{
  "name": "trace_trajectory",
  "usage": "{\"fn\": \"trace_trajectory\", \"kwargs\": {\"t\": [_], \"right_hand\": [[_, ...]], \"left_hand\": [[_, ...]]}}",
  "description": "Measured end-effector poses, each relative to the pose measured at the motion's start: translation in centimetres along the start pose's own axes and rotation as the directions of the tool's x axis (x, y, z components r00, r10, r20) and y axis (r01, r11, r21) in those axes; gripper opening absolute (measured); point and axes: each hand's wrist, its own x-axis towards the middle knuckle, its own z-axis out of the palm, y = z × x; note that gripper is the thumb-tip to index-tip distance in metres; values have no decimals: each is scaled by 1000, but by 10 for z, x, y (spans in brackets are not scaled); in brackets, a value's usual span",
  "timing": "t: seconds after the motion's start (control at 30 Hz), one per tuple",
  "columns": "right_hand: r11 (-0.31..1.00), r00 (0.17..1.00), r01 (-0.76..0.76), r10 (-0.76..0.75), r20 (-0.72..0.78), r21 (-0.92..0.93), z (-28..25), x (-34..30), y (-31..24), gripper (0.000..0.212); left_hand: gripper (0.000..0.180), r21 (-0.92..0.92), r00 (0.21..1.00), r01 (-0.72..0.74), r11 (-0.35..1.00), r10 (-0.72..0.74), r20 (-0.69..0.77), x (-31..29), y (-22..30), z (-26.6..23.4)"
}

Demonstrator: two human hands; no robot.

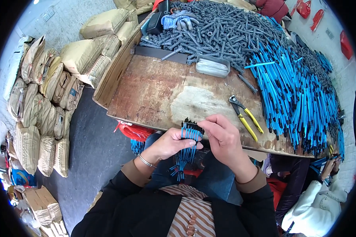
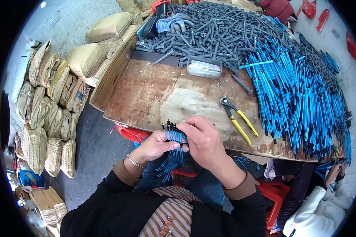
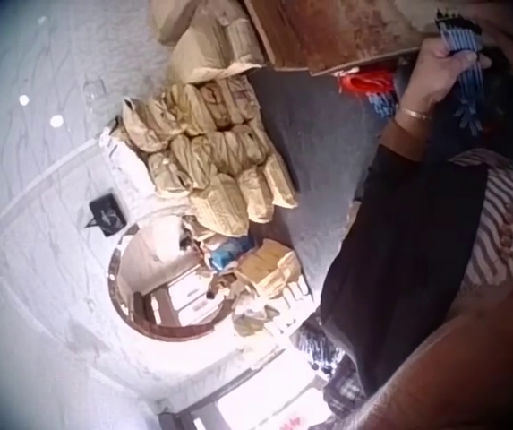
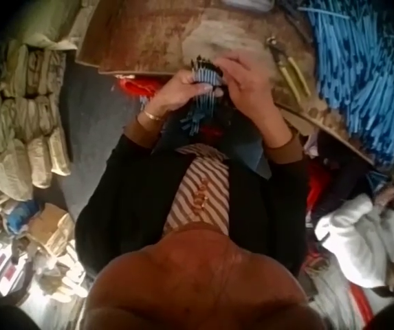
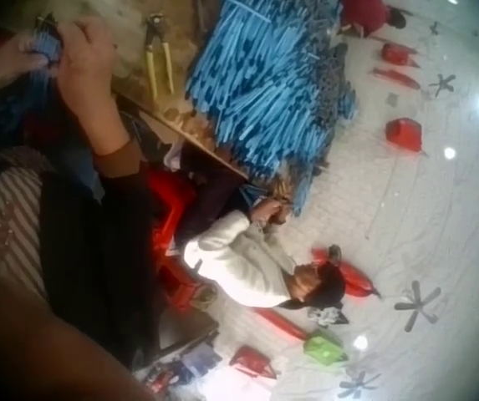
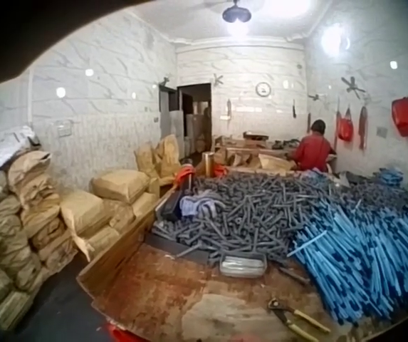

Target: The person inserts individual blue wires into a circular electrical connector, then bundles the wires together using pliers and rubber bands.

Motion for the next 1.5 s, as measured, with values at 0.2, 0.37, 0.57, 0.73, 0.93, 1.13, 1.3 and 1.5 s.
{"fn": "trace_trajectory", "kwargs": {"t": [0.2,0.37,0.57,0.73,0.93,1.13,1.3,1.5], "right_hand": [[998,1000,23,-22,22,-55,0,-1,1,22],[999,999,30,-30,30,-25,2,6,0,21],[998,1000,5,-6,-16,-68,-4,7,-2,20],[986,987,-157,157,-17,-54,-14,-16,2,18],[997,998,-54,55,8,-60,-10,-16,2,15],[997,997,-14,19,70,-75,-16,-15,8,16],[997,999,30,-28,25,-75,-30,4,18,17],[925,921,376,-379,-92,-47,-70,63,-53,14]], "left_hand": [[20,37,1000,-8,999,8,16,1,0,0],[17,20,1000,11,1000,-11,-29,3,3,3],[14,107,991,-68,992,80,-112,11,-2,12],[17,85,989,-26,996,37,-142,5,-13,16],[19,71,980,23,997,-8,-198,-4,-13,24],[18,93,983,-22,995,38,-180,-1,-16,22],[17,79,973,-62,995,78,-219,-3,-27,17],[17,28,966,-125,992,128,-225,-11,-17,16]]}}
